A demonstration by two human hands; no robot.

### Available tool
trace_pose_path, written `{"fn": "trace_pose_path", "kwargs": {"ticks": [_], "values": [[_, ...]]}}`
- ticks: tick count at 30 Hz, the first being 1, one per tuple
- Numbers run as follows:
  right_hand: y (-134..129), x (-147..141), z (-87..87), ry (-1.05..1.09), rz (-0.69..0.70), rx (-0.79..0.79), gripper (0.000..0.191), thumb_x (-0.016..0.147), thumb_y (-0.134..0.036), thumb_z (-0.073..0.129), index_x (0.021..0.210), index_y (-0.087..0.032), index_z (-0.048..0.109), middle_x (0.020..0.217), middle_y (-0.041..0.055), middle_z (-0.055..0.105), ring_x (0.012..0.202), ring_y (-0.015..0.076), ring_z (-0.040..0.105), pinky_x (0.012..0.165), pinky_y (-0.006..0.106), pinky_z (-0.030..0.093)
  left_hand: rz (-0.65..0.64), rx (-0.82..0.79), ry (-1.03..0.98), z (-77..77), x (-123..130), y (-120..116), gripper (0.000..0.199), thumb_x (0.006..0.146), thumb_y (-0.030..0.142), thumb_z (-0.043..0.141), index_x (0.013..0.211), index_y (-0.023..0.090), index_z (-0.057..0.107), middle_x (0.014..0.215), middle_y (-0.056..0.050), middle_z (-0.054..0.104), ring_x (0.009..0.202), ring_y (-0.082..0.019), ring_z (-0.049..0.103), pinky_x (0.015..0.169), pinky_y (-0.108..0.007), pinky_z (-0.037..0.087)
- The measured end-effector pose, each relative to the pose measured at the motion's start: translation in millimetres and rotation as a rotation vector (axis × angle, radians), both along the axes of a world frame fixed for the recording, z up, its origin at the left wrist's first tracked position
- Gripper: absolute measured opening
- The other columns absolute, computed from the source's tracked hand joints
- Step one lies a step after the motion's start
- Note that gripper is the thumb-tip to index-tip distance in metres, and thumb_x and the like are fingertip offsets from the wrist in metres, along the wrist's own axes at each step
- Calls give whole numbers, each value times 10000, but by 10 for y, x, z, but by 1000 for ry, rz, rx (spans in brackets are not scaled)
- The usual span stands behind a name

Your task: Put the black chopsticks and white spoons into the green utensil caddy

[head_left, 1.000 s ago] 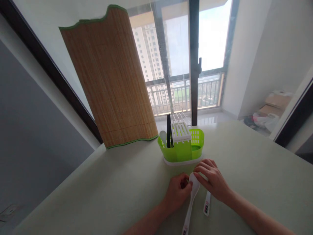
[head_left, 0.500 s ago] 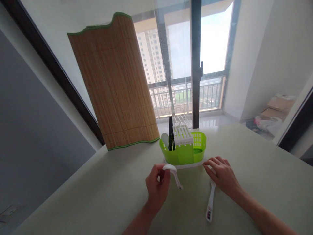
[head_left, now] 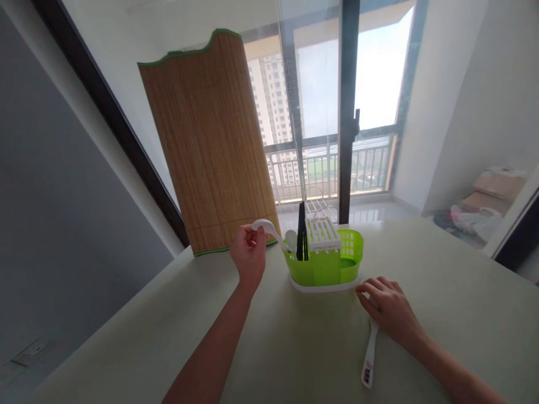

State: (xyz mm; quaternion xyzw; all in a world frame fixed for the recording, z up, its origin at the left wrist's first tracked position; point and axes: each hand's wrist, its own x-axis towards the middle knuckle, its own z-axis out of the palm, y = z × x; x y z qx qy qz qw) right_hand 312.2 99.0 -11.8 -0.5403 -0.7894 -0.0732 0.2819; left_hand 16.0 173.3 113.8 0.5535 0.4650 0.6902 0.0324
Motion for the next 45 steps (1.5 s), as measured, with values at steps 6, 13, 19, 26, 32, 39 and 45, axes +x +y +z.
{"fn": "trace_pose_path", "kwargs": {"ticks": [6, 13, 19, 26, 32, 39, 45], "values": [[-11, 0, 5, -7, -4, -26, 165, 927, -293, 465, 907, -251, 623, 910, 20, 647, 894, 219, 539, 808, 365, 329, -24, -298, 245, -271, 86, 259, 197, 795, 384, 555, 757, 192, 580, 673, 20, 647, 595, -118, 576, 573, -220, 393], [-15, -16, 37, -18, 0, -30, 151, 916, -280, 485, 880, -248, 628, 887, 20, 645, 881, 211, 538, 811, 361, 327, 83, -484, 474, -362, 135, 339, 231, 774, 421, 554, 770, 204, 634, 677, 15, 640, 590, -136, 553, 514, -227, 295], [-29, -15, 64, -43, -6, -34, 138, 907, -274, 496, 880, -250, 629, 889, 21, 648, 883, 213, 544, 810, 365, 333, 45, -358, 395, -364, 141, 313, 408, 770, 357, 572, 1148, 203, 566, 726, 21, 609, 570, -118, 516, 527, -217, 326], [-9, 67, 111, -88, -118, -39, 167, 895, -303, 501, 940, -250, 652, 940, 35, 659, 912, 232, 562, 788, 373, 367, -154, -203, 256, -650, 281, -239, 257, 834, 314, 531, 1071, 223, 570, 643, 66, 489, 528, -80, 417, 520, -187, 344], [47, 238, 91, 29, -211, -214, 215, 870, -389, 520, 954, -249, 658, 958, 32, 665, 867, 211, 614, 663, 304, 423, -476, -357, 358, -1112, 477, -729, 174, 854, 264, 503, 972, 209, 618, 589, 44, 458, 498, -89, 396, 486, -213, 333], [115, 345, 18, 332, -61, -420, 204, 771, -317, 582, 935, -257, 689, 763, -4, 672, 615, 149, 610, 585, 265, 453, -679, -540, 369, -1302, 615, -832, 181, 850, 307, 509, 945, 218, 635, 555, 41, 475, 493, -107, 403, 482, -226, 311], [72, 163, 52, 523, 70, -476, 235, 815, -299, 501, 982, -212, 642, 668, -35, 618, 437, 92, 528, 419, 206, 439, -746, -600, 330, -1289, 663, -883, 196, 835, 318, 542, 954, 220, 663, 575, 21, 514, 502, -124, 438, 502, -259, 329]]}}
